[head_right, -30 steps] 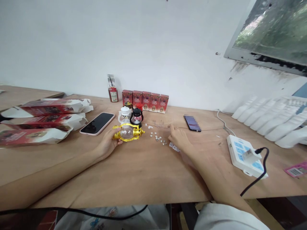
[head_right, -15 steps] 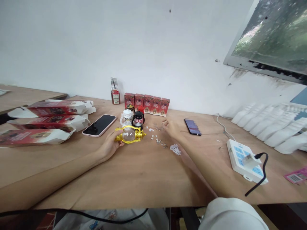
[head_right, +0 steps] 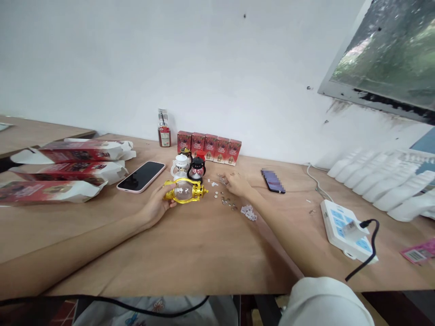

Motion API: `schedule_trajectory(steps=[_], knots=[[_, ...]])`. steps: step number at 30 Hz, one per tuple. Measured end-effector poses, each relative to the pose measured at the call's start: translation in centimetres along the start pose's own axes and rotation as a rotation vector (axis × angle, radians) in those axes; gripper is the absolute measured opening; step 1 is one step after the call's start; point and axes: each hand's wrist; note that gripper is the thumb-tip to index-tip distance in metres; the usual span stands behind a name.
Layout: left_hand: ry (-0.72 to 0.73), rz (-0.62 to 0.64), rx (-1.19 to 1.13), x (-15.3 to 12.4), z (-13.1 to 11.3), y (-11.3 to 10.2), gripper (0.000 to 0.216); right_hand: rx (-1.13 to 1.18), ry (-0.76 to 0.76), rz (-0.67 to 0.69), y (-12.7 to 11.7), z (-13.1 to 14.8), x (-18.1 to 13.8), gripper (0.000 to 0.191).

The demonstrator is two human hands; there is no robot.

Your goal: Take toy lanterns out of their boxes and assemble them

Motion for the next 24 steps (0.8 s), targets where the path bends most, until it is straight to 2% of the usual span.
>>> schedule_trajectory(steps=[4, 8, 12, 15, 18, 21, 24], knots=[[-0.008, -0.005, 0.012, -0.1, -0.2, 0.1, 0.044, -0.074, -0.036, 0.003, -0.4, -0.3, -0.3, 0.037], [-0.006, -0.004, 0.014, -0.1, -0.2, 0.1, 0.043, -0.105, -0.019, 0.011, -0.6, -0.9, -2.0, 0.037], [0.006, 0.006, 0.012, 0.0, 0.0, 0.0, 0.043, 0.114, -0.034, -0.126, -0.3, -0.9, -6.1, 0.035], [0.012, 0.018, 0.021, 0.0, 0.1, -0.1, 0.042, 0.216, 0.078, -0.262, 0.4, 0.1, -10.1, 0.049], [0.01, 0.022, 0.027, -0.1, 0.1, -0.1, 0.041, 0.177, 0.197, -0.21, 1.4, 1.3, -13.1, 0.064], [0.011, 0.029, 0.027, -0.1, 0.0, 0.0, 0.041, 0.228, 0.308, -0.127, 2.4, 1.4, -13.7, 0.06], [0.012, 0.02, 0.019, -0.2, 0.0, 0.0, 0.041, 0.272, 0.391, -0.123, 3.1, 0.6, -12.2, 0.055]])
Point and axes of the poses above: each hand's wrist, its own x-axis towards the middle knuckle, its own y-axis out of the palm, z = x × y, and after that the axes turned 1 degree about -y, right-handed
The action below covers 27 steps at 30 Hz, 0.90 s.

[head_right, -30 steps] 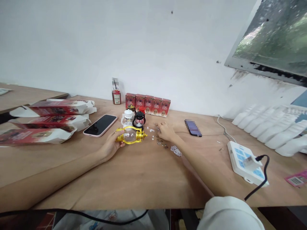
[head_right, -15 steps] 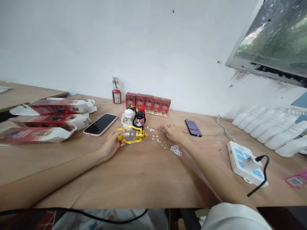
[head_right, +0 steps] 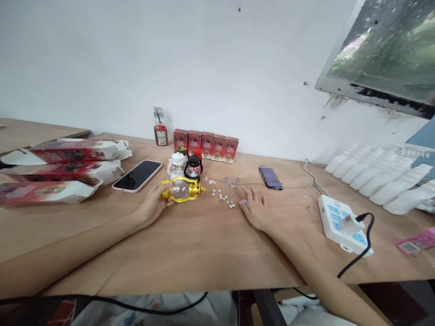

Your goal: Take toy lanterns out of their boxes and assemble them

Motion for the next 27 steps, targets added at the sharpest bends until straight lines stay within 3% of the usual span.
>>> schedule_trajectory(steps=[8, 11, 15, 19, 23, 27], knots=[[0.004, 0.0, 0.01, 0.2, 0.1, -0.1, 0.039, 0.161, -0.123, -0.025, 1.6, 1.5, 6.2, 0.057], [0.006, 0.003, 0.007, 0.3, 0.2, -0.1, 0.039, 0.197, -0.137, -0.157, 1.6, 2.4, 6.8, 0.055], [0.007, -0.001, 0.003, 0.3, 0.2, -0.1, 0.04, 0.256, -0.232, -0.358, 0.5, 3.3, 4.4, 0.046], [0.01, 0.002, -0.001, 0.2, 0.2, -0.1, 0.04, 0.209, -0.339, -0.251, -0.2, 4.2, 0.1, 0.037], [0.008, 0.0, 0.002, 0.3, 0.3, -0.2, 0.038, 0.225, -0.207, -0.154, 0.2, 5.0, -2.8, 0.04], [0.011, -0.005, 0.003, 0.3, 0.3, -0.2, 0.037, 0.256, -0.132, -0.065, 0.8, 5.3, -3.3, 0.051]])
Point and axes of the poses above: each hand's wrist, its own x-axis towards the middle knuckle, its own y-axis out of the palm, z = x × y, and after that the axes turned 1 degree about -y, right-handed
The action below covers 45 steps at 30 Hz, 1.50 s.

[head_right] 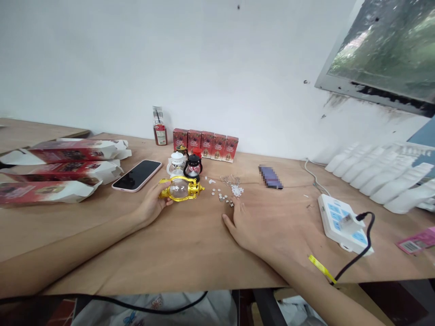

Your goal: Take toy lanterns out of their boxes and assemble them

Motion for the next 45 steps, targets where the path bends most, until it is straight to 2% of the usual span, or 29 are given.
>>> schedule_trajectory(steps=[6, 12, 18, 23, 27, 34, 39, 45], knots=[[0.005, 0.003, 0.001, 0.0, 0.0, 0.1, 0.038, -0.015, -0.046, 0.062, 1.2, 0.8, 1.4, 0.06], [0.002, 0.01, -0.009, -0.2, -0.2, 0.2, 0.04, -0.035, -0.095, 0.068, 2.9, 2.3, 5.5, 0.06], [-0.003, 0.013, -0.02, -0.1, -0.1, 0.2, 0.04, -0.048, -0.119, 0.096, 3.5, 1.6, 9.5, 0.027], [-0.004, 0.007, -0.021, 0.0, 0.0, 0.1, 0.04, -0.155, -0.187, 0.027, 3.3, 1.2, 10.5, 0.009], [-0.004, 0.001, -0.016, 0.0, 0.0, 0.1, 0.041, -0.206, -0.23, 0.0, 3.2, 1.2, 10.6, 0.009], [-0.007, 0.009, -0.017, 0.0, 0.1, 0.1, 0.041, -0.239, -0.214, -0.079, 3.2, 0.3, 11.1, 0.016], [-0.003, 0.018, 0.003, 0.0, 0.1, 0.0, 0.041, -0.066, -0.255, -0.079, 3.1, -0.3, 11.0, 0.021], [-0.002, 0.013, 0.004, 0.0, 0.1, 0.0, 0.04, 0.119, -0.131, -0.199, 3.0, -0.7, 10.9, 0.032]])
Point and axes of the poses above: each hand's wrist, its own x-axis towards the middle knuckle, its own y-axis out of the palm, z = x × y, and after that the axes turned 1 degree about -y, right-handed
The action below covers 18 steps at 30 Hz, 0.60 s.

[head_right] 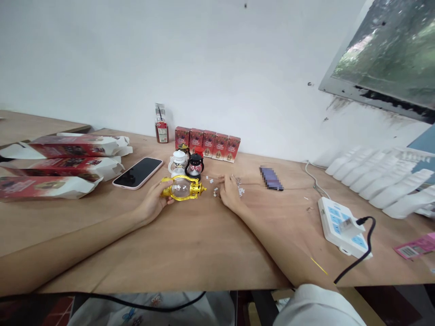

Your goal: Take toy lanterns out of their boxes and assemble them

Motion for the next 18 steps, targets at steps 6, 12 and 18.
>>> schedule_trajectory(steps=[6, 12, 18], knots=[[-0.008, -0.005, 0.015, 0.0, -0.1, 0.1, 0.041, -0.036, -0.038, 0.11, -0.3, 0.5, 0.0, 0.033], [0.005, -0.001, 0.004, 0.0, -0.2, 0.1, 0.041, -0.113, -0.043, 0.216, -0.2, 0.3, 0.5, 0.037], [-0.002, -0.002, 0.0, 0.1, 0.0, 0.1, 0.041, -0.172, -0.135, 0.363, -0.5, 0.4, 3.7, 0.045]])
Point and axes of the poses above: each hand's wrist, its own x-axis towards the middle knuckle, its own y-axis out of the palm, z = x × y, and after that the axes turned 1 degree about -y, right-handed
